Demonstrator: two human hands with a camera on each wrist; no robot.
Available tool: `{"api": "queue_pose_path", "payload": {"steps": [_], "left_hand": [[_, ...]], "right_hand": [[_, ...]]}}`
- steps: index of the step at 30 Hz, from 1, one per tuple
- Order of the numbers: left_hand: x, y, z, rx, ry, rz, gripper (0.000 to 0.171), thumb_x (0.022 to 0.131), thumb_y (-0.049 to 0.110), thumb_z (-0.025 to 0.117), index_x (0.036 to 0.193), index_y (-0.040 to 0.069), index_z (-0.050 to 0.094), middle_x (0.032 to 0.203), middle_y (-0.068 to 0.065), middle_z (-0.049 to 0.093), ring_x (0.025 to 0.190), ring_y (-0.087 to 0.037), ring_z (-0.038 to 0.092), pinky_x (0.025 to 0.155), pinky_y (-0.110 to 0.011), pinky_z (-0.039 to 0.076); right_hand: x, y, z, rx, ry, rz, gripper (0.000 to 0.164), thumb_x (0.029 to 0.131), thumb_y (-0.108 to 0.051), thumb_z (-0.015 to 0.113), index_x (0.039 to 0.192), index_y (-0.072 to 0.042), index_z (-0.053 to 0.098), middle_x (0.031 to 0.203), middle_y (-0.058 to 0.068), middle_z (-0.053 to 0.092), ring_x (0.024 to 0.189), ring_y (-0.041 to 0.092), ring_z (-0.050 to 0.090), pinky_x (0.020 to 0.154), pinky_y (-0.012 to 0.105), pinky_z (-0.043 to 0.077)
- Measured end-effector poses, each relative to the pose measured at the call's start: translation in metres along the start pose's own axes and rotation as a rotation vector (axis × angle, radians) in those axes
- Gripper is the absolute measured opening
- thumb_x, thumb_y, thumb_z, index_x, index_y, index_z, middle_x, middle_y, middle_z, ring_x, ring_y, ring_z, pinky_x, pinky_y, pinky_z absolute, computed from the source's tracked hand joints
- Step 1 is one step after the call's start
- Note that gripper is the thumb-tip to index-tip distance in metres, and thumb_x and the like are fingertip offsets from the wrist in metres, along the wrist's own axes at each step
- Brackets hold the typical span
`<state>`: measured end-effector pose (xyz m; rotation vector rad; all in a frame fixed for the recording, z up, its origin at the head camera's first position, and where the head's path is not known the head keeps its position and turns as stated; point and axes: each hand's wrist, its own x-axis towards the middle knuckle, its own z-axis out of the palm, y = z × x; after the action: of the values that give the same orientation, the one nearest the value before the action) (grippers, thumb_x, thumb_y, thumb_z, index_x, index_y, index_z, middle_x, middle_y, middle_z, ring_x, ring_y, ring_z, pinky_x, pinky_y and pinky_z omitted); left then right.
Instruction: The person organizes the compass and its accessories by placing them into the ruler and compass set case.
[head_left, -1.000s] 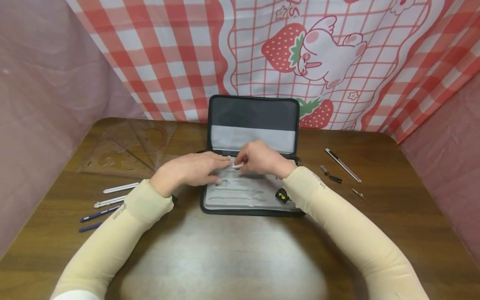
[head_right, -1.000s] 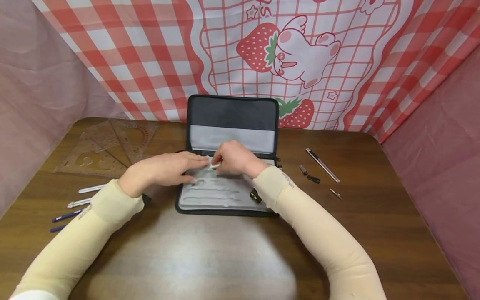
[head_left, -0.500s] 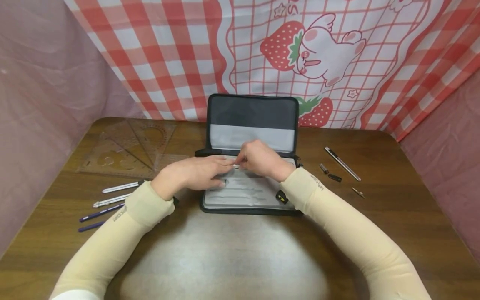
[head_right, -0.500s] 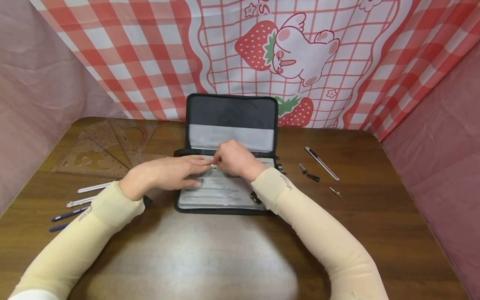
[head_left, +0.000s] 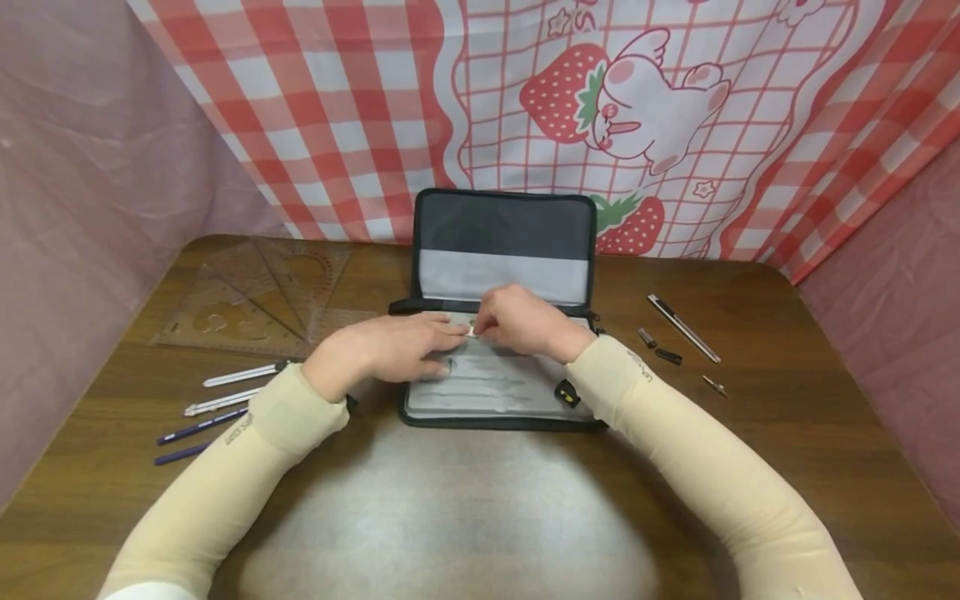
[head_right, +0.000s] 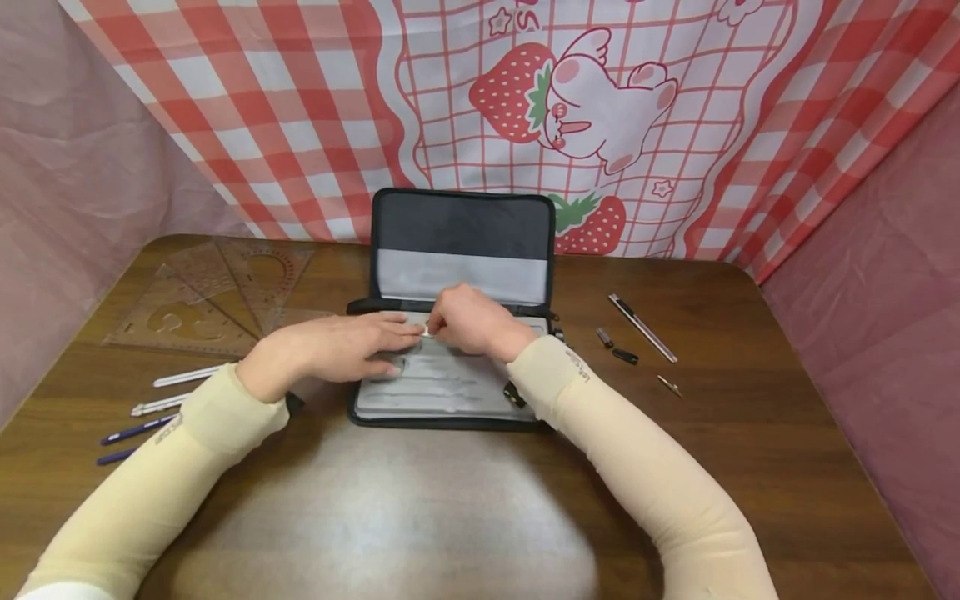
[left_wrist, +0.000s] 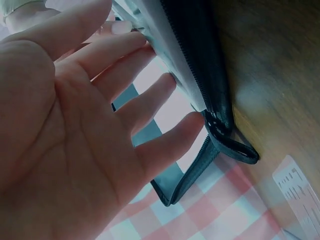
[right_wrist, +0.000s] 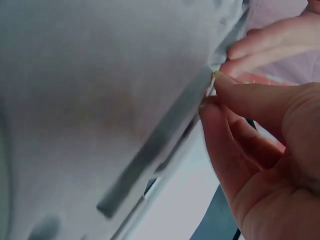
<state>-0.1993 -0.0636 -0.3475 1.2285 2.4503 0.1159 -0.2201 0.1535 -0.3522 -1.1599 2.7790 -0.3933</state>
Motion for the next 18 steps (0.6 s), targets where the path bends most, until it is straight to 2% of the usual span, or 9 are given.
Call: {"api": "queue_pose_path", "payload": {"steps": [3,7,9,13,18], "left_hand": [[0.001,0.001,0.0,0.011,-0.019,-0.038,0.061,0.093,0.041,0.049,0.146,0.021,0.027,0.152,0.007,0.019,0.138,-0.015,0.011,0.104,-0.04,0.026],[0.001,0.001,0.0,0.021,-0.025,-0.079,0.064,0.092,0.044,0.05,0.147,0.024,0.023,0.152,0.008,0.016,0.138,-0.016,0.01,0.102,-0.043,0.028],[0.0,0.0,0.0,0.008,-0.026,-0.084,0.066,0.091,0.045,0.051,0.147,0.024,0.023,0.153,0.008,0.014,0.139,-0.017,0.008,0.102,-0.045,0.028],[-0.001,-0.001,0.001,-0.039,-0.041,-0.053,0.069,0.087,0.045,0.056,0.146,0.023,0.028,0.154,0.007,0.011,0.139,-0.02,0.003,0.103,-0.043,0.026],[-0.002,-0.002,0.003,-0.096,-0.054,-0.029,0.071,0.084,0.044,0.061,0.145,0.024,0.031,0.154,0.005,0.007,0.139,-0.023,-0.002,0.105,-0.041,0.023]], "right_hand": [[-0.01,0.004,-0.006,0.02,0.015,-0.021,0.011,0.084,-0.014,0.064,0.092,-0.015,0.073,0.088,-0.005,0.064,0.083,0.007,0.057,0.075,0.026,0.045],[-0.035,0.013,-0.019,0.009,0.046,0.043,0.013,0.084,-0.016,0.064,0.096,-0.014,0.071,0.092,-0.004,0.065,0.084,0.008,0.056,0.074,0.029,0.046],[-0.053,0.018,-0.027,0.001,0.063,0.082,0.015,0.084,-0.017,0.065,0.097,-0.014,0.071,0.093,-0.004,0.065,0.083,0.008,0.056,0.072,0.03,0.046],[-0.095,0.028,-0.046,0.012,0.068,0.127,0.018,0.082,-0.017,0.067,0.1,-0.014,0.07,0.093,-0.005,0.064,0.082,0.007,0.057,0.069,0.03,0.047],[-0.148,0.034,-0.066,0.023,0.003,0.145,0.015,0.077,-0.022,0.072,0.092,-0.024,0.068,0.085,-0.013,0.062,0.072,0.003,0.054,0.063,0.027,0.047]]}}
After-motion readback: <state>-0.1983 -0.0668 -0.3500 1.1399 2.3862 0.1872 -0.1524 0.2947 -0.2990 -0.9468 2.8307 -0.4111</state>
